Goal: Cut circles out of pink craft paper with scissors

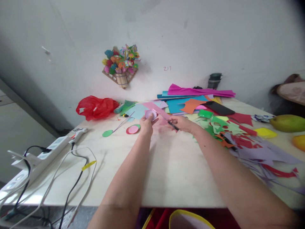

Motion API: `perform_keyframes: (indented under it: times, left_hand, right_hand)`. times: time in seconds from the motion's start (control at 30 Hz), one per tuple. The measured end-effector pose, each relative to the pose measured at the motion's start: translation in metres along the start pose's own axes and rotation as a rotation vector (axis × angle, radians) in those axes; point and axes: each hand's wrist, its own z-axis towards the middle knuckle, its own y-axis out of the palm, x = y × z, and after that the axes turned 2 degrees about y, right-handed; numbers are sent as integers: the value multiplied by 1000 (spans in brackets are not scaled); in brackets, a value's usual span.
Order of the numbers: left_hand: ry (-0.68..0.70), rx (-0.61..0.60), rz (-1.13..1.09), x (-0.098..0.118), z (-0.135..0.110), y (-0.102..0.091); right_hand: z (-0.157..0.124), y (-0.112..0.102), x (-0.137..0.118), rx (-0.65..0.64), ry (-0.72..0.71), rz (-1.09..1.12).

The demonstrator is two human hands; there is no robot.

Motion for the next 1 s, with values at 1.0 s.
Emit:
perform_keyframes:
  times: [1.0]
  left_hand:
    - [-57,-142,4,-8,-7,7]
  right_hand:
    - [11,5,7,194,-33,48]
